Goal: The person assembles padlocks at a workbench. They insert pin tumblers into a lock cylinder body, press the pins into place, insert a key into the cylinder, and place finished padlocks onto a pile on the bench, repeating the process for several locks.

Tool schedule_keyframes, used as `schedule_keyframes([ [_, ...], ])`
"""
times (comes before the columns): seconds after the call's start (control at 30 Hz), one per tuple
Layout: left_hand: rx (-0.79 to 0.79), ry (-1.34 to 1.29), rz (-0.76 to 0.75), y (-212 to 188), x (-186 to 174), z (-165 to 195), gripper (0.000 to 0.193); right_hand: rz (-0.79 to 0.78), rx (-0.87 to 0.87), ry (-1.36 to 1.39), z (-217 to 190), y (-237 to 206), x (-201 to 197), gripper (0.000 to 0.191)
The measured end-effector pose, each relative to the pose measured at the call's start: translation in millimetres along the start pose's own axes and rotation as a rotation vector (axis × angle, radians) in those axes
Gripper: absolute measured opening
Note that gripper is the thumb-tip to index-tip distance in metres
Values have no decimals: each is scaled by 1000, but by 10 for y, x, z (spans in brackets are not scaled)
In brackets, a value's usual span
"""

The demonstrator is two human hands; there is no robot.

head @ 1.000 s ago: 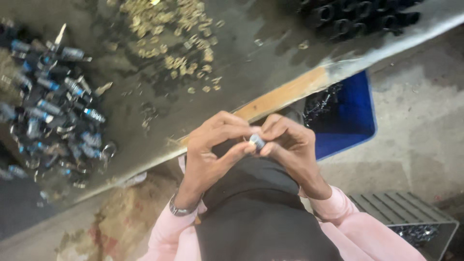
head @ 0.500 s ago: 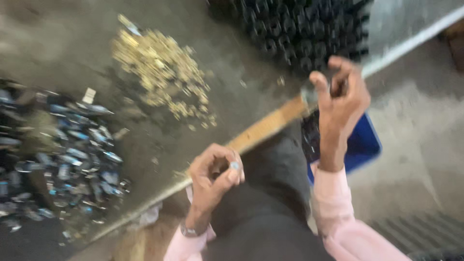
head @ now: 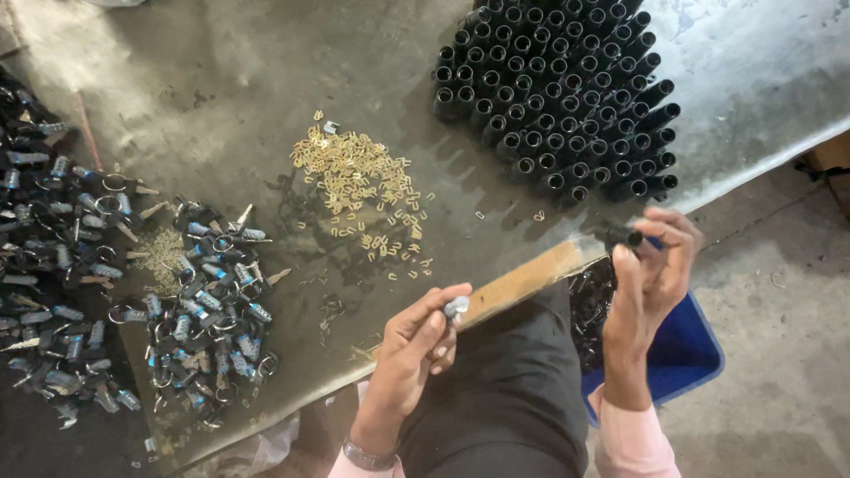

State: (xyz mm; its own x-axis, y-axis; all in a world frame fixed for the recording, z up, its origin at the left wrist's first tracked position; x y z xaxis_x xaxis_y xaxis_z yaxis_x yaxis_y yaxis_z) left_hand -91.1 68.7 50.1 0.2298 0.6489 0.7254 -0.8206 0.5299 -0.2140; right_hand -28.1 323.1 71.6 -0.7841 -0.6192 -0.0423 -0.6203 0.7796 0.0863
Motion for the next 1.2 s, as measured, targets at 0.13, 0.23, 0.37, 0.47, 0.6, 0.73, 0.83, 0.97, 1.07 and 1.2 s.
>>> schedule_keyframes([
  [0.13, 16, 46, -99, -22, -138, -109, 47, -231, 229, 345, 61, -188, 189, 26],
  [0.23, -7, -61, -109, -51, -209, -172, 43, -312, 400, 548, 201, -378, 372, 23],
  [0.37, -19, -174, -34, -125, -185, -151, 38, -448, 393, 550, 298, -617, 517, 33],
  [0.47, 26, -135, -41, -167, -117, -90, 34, -492, 336, 516, 284, -681, 545, 33],
  [0.6, 9, -96, -11, -167, -104, -79, 36, -480, 338, 552, 234, -648, 544, 35],
  [0.73, -77, -118, -63, -146, -164, -156, 39, -392, 426, 582, 242, -636, 520, 34],
  [0.83, -83, -176, -117, -137, -192, -235, 45, -339, 447, 564, 272, -656, 501, 34],
  [0.97, -102, -192, -48, -122, -241, -317, 51, -309, 376, 462, 301, -654, 491, 36],
  [1.07, -59, -159, -84, -130, -268, -323, 39, -305, 359, 457, 316, -632, 490, 35],
  [1.2, -34, -155, -52, -148, -292, -304, 29, -337, 365, 425, 324, -621, 490, 37],
])
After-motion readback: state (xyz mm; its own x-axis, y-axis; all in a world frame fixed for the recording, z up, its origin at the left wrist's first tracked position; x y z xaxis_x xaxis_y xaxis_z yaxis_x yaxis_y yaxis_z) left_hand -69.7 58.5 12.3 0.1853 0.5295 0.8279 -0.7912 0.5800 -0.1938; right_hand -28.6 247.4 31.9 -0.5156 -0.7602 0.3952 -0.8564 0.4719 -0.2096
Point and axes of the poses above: each hand's wrist, its own y-axis towards the middle knuckle, its own x-axis out of the palm, z = x × y, the point moved 2 cm from there along y, towards the middle knuckle, and after that the axes turned 14 degrees about x, right-handed, at the moved point
